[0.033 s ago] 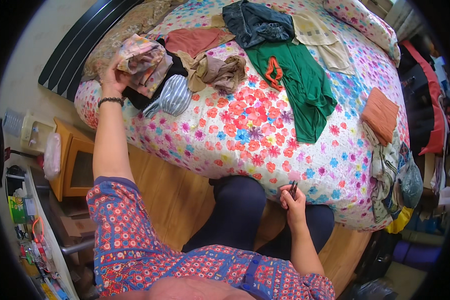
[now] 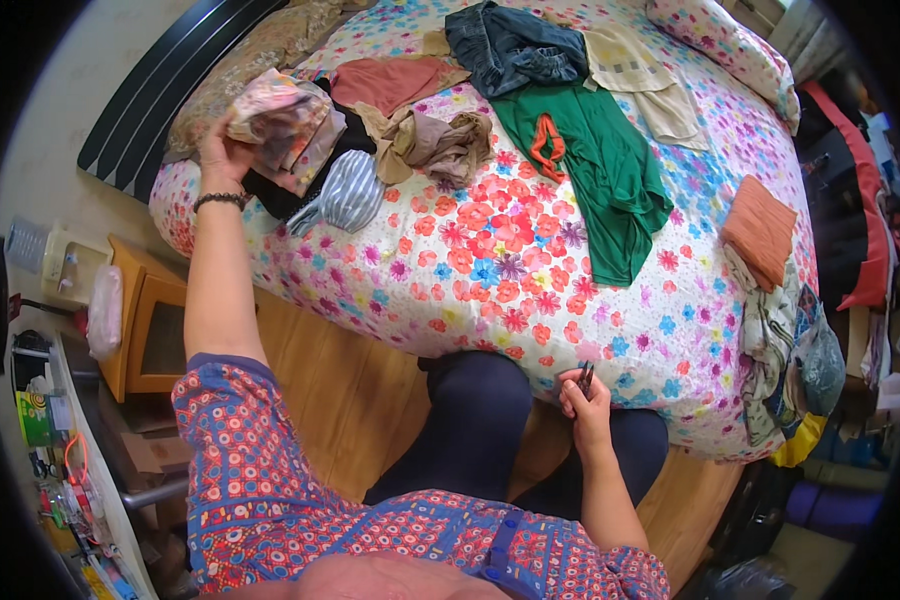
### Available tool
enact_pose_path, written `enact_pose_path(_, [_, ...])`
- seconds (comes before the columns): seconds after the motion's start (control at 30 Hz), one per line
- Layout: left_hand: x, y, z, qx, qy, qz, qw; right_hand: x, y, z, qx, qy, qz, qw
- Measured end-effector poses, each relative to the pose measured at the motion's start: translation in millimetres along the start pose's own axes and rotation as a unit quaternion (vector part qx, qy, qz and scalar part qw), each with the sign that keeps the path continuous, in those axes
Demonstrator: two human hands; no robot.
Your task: The person sits on the floor and folds a green t-shirt on their lap, carefully aligning the edges and smoothing the fabric before placing it on the bed. They then pick up a beige lace garment, unfold it, and begin folding it on their lap.
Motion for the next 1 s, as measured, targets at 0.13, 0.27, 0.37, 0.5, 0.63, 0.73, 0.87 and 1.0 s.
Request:
enact_pose_path(0.13, [-38, 58, -65, -0.087, 0.019, 0.298, 0.950, -3, -1, -2, -0.012, 0.003, 0.000, 1.000])
enact_pose_path(0.27, [-72, 130, -84, 0.053, 0.142, -0.035, 0.988, -4, -5, -6, -0.014, -0.009, -0.006, 1.000])
enact_pose_path(0.37, [-54, 106, -117, 0.022, 0.131, 0.068, 0.989, -2, -3, -5, -0.020, -0.009, 0.002, 1.000])
enact_pose_path(0.5, [-19, 106, -122, 0.004, 0.157, 0.011, 0.988, -4, -8, -9, -0.032, -0.015, -0.009, 0.999])
enact_pose_path(0.63, [0, 104, -153, 0.003, 0.222, 0.063, 0.973, -7, -7, -7, -0.030, -0.002, -0.017, 0.999])
enact_pose_path(0.73, [13, 98, -123, -0.032, 0.222, 0.084, 0.971, -6, -8, -4, -0.026, -0.003, -0.022, 0.999])
enact_pose_path(0.87, [36, 46, -4, -0.055, 0.142, -0.080, 0.985, -6, -6, -6, -0.026, 0.004, -0.020, 0.999])
enact_pose_path(1.0, [26, -95, 79, -0.041, -0.009, -0.163, 0.986, -8, -5, -4, -0.022, 0.022, -0.001, 1.000])
Point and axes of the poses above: each hand's wrist, its own x-axis towards the middle knuckle, its own y-axis out of the palm, z = x × y, the point moved 2 cm from there along x, towards the middle knuckle, and after that the axes turned 5 degrees about z, right-handed, at the moved point
